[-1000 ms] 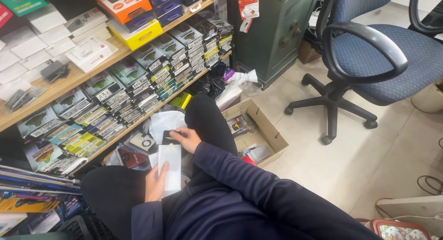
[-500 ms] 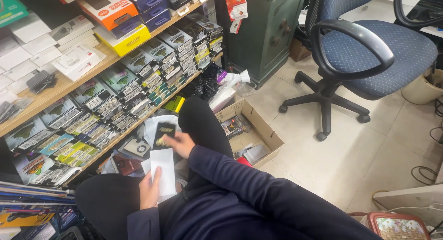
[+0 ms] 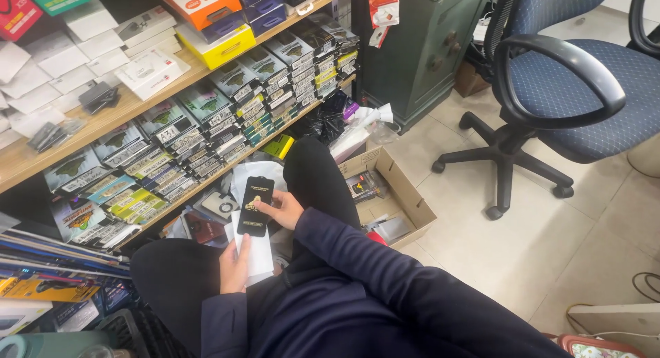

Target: The person is organizing phone screen protectors by removing them from their protective sleeves, inspecting them, and placing them back or in a pile.

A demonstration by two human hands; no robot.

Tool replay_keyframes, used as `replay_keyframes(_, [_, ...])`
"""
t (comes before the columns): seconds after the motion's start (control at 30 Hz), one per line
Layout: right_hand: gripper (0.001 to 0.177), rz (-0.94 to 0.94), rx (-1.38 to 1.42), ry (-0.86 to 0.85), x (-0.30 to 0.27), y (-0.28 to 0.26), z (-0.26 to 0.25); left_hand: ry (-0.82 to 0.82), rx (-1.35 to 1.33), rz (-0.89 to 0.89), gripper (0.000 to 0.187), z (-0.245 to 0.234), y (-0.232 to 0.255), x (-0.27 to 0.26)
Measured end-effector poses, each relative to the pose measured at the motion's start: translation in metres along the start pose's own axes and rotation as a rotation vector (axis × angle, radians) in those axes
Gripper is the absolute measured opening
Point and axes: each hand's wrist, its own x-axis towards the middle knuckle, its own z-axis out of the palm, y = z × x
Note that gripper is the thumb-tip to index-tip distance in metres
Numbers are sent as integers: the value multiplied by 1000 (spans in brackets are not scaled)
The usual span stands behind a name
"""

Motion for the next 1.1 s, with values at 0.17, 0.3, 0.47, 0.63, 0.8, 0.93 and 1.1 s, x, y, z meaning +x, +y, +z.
replay_keyframes(0.17, [71,-135,-168,100,1,2,1,6,-13,29,48,2,13,-19])
replay_keyframes(0.3, [72,-219,-291,21,-25,-27,5,-8,-23,100,58,2,10,-14])
replay_keyframes(0.47, [48,-198,-343,-348,-28,-23,11,77,-51,193,45,-3,-40,17])
replay_keyframes(0.63, [49,-160,-334,-576,-28,-23,13,151,-63,236,38,-5,-57,36])
replay_keyframes(0.8, [55,-182,-214,-148,8,13,-5,83,-68,167,46,-3,-46,34])
replay_keyframes(0.93, [56,-36,-273,-129,-4,4,4,94,-83,155,43,1,-41,25])
replay_keyframes(1.1, [50,-18,-332,-526,-14,4,18,124,-85,190,32,1,-35,20])
